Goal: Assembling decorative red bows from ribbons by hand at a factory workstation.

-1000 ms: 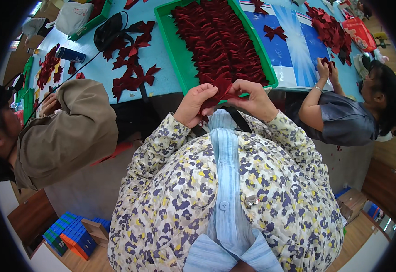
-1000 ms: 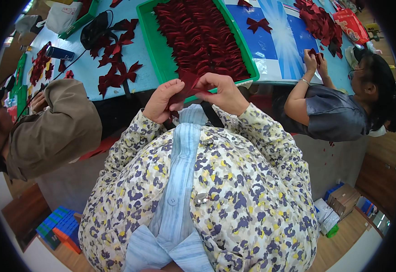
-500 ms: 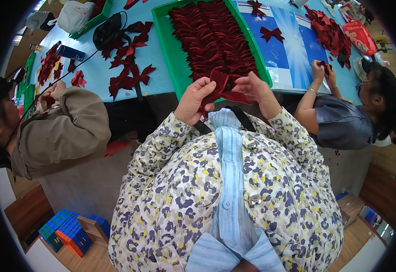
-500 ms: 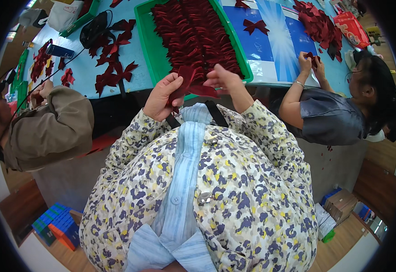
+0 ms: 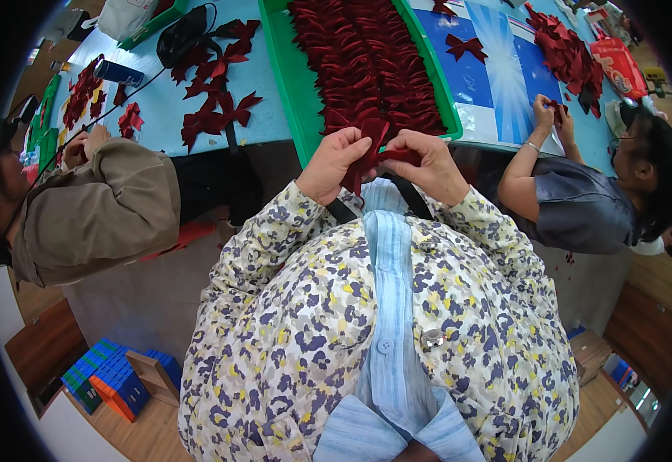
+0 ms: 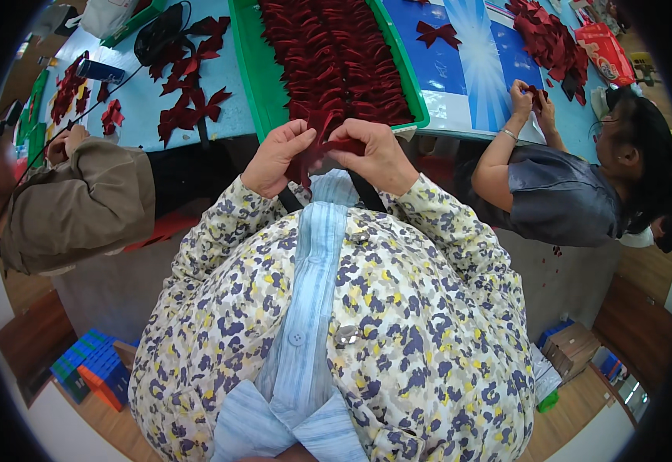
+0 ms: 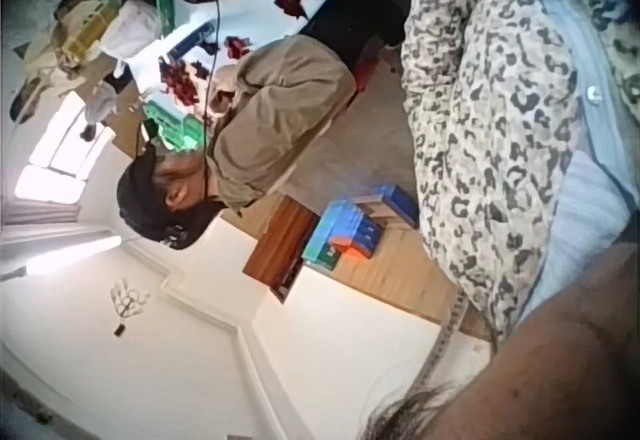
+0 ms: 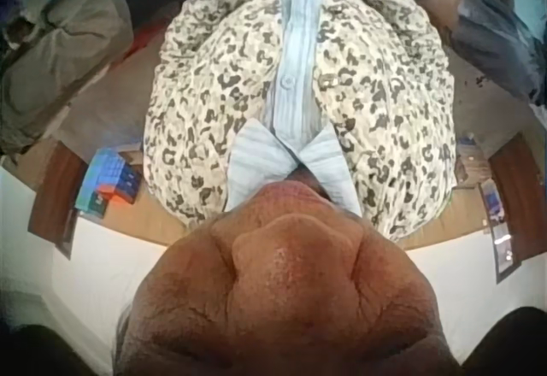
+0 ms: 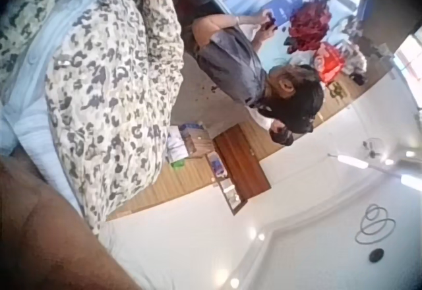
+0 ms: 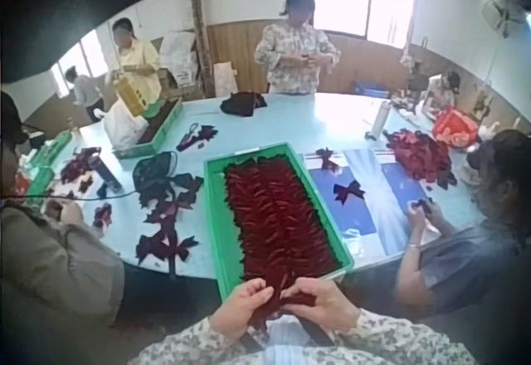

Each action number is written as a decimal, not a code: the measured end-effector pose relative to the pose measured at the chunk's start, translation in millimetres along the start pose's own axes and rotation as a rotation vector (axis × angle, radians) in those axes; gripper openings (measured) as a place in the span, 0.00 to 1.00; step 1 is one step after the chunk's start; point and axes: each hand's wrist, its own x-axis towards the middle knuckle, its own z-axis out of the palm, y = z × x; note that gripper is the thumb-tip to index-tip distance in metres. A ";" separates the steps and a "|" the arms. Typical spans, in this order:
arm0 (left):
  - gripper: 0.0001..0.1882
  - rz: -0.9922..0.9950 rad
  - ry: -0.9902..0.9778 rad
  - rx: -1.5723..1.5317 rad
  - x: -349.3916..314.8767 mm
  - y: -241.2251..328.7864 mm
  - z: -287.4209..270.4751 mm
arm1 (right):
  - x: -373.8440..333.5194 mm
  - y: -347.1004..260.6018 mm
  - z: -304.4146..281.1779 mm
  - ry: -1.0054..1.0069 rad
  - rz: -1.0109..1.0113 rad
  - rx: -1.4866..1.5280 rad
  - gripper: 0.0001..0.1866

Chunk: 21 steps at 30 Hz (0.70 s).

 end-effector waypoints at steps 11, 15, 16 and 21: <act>0.07 -0.031 0.039 0.129 0.4 -5.2 -3.0 | 1.9 15.3 3.6 -0.029 0.233 0.405 0.07; 0.07 -0.057 -0.010 0.094 0.9 -7.2 -11.7 | 3.8 13.6 3.4 0.022 0.183 0.444 0.07; 0.07 -0.043 0.014 0.081 -1.1 -4.9 -9.8 | 5.0 18.9 2.4 0.020 0.183 0.444 0.07; 0.07 0.054 0.065 0.127 3.3 -13.9 -24.4 | 6.2 39.1 -5.1 0.348 0.361 0.625 0.14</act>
